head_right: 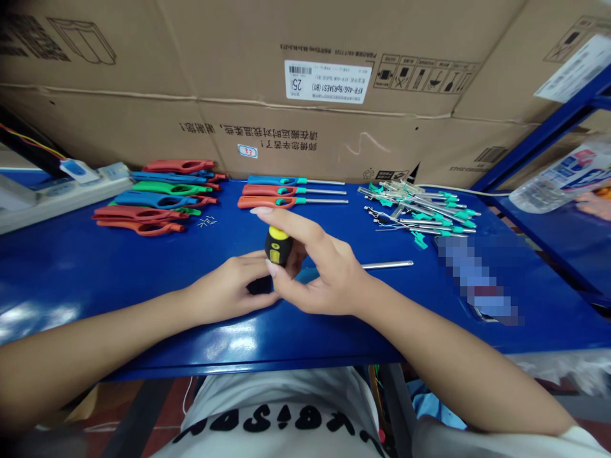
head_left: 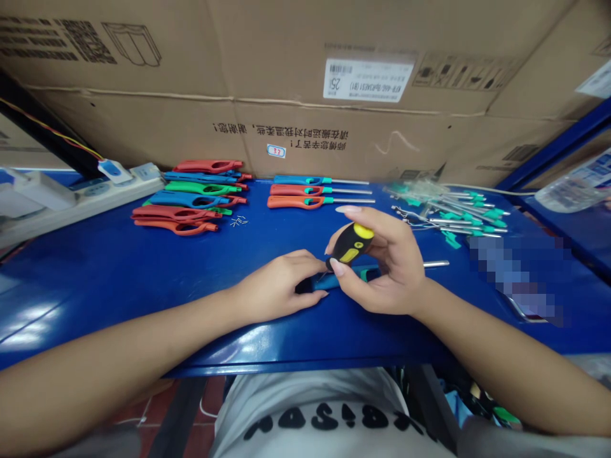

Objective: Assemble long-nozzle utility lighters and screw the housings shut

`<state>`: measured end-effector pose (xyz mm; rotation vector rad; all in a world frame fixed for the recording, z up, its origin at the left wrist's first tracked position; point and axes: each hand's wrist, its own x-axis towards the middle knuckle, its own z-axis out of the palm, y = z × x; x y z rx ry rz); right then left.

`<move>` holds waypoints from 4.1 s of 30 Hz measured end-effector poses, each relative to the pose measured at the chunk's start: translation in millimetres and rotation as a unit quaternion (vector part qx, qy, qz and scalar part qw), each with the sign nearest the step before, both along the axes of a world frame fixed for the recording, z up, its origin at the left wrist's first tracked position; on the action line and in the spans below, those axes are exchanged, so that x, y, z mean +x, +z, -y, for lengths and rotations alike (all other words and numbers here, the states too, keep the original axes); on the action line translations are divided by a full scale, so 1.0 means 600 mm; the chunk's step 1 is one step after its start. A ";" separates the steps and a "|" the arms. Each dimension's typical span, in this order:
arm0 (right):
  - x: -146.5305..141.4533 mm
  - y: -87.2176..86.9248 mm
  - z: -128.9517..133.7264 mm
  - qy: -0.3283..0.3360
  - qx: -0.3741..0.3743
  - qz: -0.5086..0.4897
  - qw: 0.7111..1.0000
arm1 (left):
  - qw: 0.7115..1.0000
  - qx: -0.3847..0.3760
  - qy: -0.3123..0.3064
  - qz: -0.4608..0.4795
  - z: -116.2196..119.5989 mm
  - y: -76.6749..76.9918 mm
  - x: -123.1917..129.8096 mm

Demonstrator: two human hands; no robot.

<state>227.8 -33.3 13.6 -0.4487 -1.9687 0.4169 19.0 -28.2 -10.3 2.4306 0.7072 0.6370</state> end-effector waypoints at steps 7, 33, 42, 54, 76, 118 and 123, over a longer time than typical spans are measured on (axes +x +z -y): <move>0.001 0.015 0.007 -0.023 -0.058 0.029 0.998 | 1.000 -0.011 0.000 0.012 0.000 -0.001 0.000; 0.011 0.042 0.000 -0.051 0.008 0.156 0.986 | 0.999 0.002 -0.003 0.035 -0.001 -0.018 0.011; 0.015 0.042 -0.008 -0.094 0.074 0.141 0.983 | 0.999 0.016 -0.005 0.043 0.000 -0.017 0.012; 0.018 0.073 -0.006 -0.131 0.052 0.216 0.966 | 0.999 -0.007 -0.014 0.038 -0.001 -0.014 0.012; 0.022 0.078 -0.023 -0.110 -0.024 0.115 0.987 | 0.999 -0.025 -0.009 0.036 0.000 -0.012 0.012; 0.019 0.077 -0.019 -0.076 -0.042 0.167 0.982 | 0.999 -0.026 -0.019 0.020 0.001 -0.006 0.012; 0.019 0.076 -0.022 -0.120 0.056 0.150 0.980 | 1.000 -0.016 -0.019 0.006 0.002 -0.007 0.012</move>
